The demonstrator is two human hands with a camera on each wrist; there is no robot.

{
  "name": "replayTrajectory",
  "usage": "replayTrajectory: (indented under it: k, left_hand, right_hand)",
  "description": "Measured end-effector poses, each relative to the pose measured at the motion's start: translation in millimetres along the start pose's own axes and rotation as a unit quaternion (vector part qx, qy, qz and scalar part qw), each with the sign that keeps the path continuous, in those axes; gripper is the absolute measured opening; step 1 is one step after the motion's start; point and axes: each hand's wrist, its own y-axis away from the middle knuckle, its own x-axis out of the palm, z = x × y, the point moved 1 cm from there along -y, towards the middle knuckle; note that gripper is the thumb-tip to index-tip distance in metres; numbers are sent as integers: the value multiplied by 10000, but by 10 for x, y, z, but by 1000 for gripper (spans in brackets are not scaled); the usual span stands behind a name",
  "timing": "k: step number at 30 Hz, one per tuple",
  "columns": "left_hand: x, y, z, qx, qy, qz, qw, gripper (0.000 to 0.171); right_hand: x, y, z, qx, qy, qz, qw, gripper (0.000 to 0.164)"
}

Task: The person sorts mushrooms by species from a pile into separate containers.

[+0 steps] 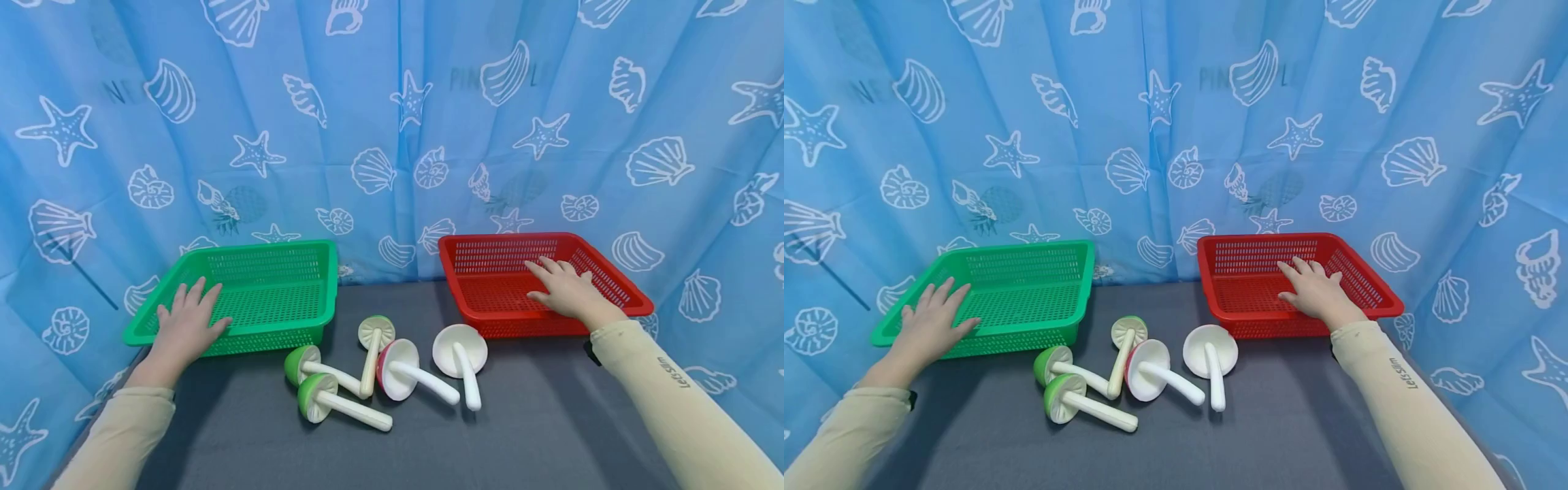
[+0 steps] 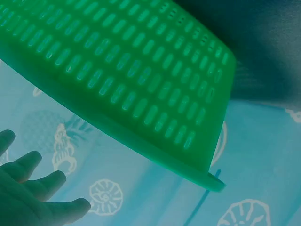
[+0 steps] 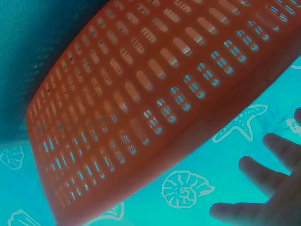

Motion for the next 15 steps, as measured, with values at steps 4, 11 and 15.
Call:
replayTrajectory:
  k: [4,11,15]
  left_hand:
    - [6,4,6,-5,24,0,10000,69]
    - [26,18,28,-18,115,57,9999,70]
    - [31,29,47,0,141,14,9999,70]
  right_hand:
    - [-1,-5,4,6,13,8,10000,78]
    - [-4,-13,13,31,-60,33,10000,79]
    - [-10,-10,21,23,-85,17,10000,80]
